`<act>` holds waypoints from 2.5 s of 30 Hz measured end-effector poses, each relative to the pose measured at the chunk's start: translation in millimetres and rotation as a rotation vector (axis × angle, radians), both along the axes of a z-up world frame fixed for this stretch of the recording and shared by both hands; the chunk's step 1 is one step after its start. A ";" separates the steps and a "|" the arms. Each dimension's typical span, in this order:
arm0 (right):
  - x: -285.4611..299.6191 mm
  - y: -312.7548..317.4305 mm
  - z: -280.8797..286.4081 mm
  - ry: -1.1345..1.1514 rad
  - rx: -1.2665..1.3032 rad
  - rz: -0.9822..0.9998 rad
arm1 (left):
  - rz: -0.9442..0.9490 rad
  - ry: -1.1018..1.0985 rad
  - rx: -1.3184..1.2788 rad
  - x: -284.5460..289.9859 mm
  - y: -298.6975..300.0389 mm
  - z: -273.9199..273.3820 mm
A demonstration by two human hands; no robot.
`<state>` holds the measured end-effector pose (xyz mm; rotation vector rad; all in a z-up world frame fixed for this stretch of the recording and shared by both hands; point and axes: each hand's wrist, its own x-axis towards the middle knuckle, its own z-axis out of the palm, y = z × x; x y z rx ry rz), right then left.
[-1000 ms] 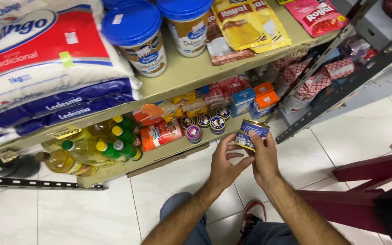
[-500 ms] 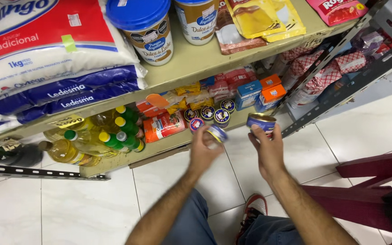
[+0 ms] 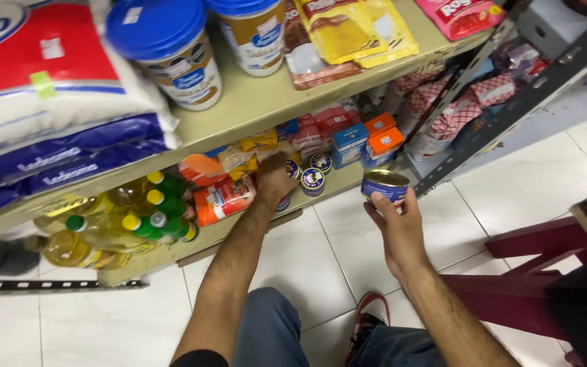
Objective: The person takes several cans from a cardboard box and places them onto a grocery store shelf next to other canned items and food packages.
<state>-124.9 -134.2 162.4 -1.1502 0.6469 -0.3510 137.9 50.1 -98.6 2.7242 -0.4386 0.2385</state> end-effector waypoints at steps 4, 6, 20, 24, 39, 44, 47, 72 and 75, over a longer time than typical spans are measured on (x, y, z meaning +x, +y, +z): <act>-2.8 -7.5 5.4 0.038 0.002 0.025 | -0.097 -0.059 0.106 4.5 -11.3 -5.2; -1.9 -11.4 4.7 0.045 0.003 0.034 | -0.084 -0.086 0.146 3.2 -14.6 -14.7; -2.5 -15.9 9.2 0.060 -0.029 0.128 | 0.081 0.296 -0.021 -27.2 -15.0 46.3; -2.2 -14.7 8.3 0.062 -0.029 0.131 | 0.067 -0.079 -0.106 -30.9 -14.1 31.8; -4.0 -23.2 7.8 0.083 -0.011 0.085 | 0.071 0.340 0.013 36.6 -108.7 14.6; -9.3 -26.5 10.0 0.083 -0.027 0.071 | 0.061 0.311 0.014 25.7 -111.0 14.8; -11.4 -27.9 8.2 0.086 -0.034 0.066 | 0.067 0.283 0.003 34.3 -110.1 -9.8; 15.2 -17.4 -67.7 0.106 -0.535 0.302 | -0.315 0.857 -1.432 -171.3 -36.3 143.7; 16.3 -27.3 -75.1 0.138 -0.589 0.361 | -0.101 0.776 -1.325 -155.4 -19.6 153.2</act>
